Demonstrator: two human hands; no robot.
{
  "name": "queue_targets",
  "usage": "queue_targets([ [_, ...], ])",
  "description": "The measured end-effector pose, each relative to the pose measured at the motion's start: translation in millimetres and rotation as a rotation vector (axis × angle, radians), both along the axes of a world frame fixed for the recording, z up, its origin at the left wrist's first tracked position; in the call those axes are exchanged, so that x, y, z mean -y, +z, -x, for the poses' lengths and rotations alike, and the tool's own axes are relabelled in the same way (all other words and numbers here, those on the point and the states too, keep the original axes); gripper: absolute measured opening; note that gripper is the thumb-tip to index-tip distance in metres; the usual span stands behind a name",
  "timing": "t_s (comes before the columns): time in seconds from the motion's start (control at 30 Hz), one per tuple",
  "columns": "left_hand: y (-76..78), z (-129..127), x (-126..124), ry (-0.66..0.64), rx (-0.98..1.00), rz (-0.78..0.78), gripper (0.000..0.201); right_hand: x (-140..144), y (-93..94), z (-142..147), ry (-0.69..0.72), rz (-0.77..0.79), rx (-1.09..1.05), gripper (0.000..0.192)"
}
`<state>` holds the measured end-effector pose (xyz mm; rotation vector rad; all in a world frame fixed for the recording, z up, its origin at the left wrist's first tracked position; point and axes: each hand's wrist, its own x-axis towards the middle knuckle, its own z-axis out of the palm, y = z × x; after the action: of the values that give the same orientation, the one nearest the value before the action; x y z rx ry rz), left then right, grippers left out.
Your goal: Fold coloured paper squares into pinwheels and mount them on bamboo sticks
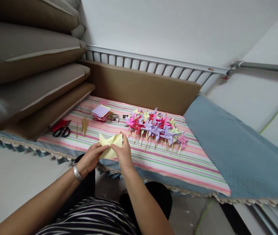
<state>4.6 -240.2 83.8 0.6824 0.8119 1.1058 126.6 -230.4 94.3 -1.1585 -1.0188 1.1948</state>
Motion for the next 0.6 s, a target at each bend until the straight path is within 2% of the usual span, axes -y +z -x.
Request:
queue_targets([
  [0.2, 4.1, 3, -5, 0.095, -0.051, 0.056, 0.031, 1, 2.1, 2, 0.078, 0.048, 0.015, 0.076],
  [0.3, 10.6, 12, -8, 0.127, -0.118, 0.063, 0.024, 6, 0.8, -3, 0.106, 0.003, 0.137, 0.068],
  [0.37, 14.5, 19, -11, 0.135, -0.158, 0.064, 0.022, 13, -0.4, -9, 0.021, -0.144, 0.337, 0.055],
  [0.47, 16.9, 29, -16, 0.142, -0.188, 0.057, 0.019, 28, -1.7, -19, -0.085, -0.481, 0.666, 0.036],
  [0.53, 16.6, 32, -18, 0.120, -0.195, 0.056, 0.019, 35, -1.8, -23, -0.068, -0.658, 0.828, 0.033],
  [0.6, 16.2, 33, -19, 0.094, -0.204, 0.053, 0.019, 39, -1.5, -24, -0.027, -0.748, 0.934, 0.032],
])
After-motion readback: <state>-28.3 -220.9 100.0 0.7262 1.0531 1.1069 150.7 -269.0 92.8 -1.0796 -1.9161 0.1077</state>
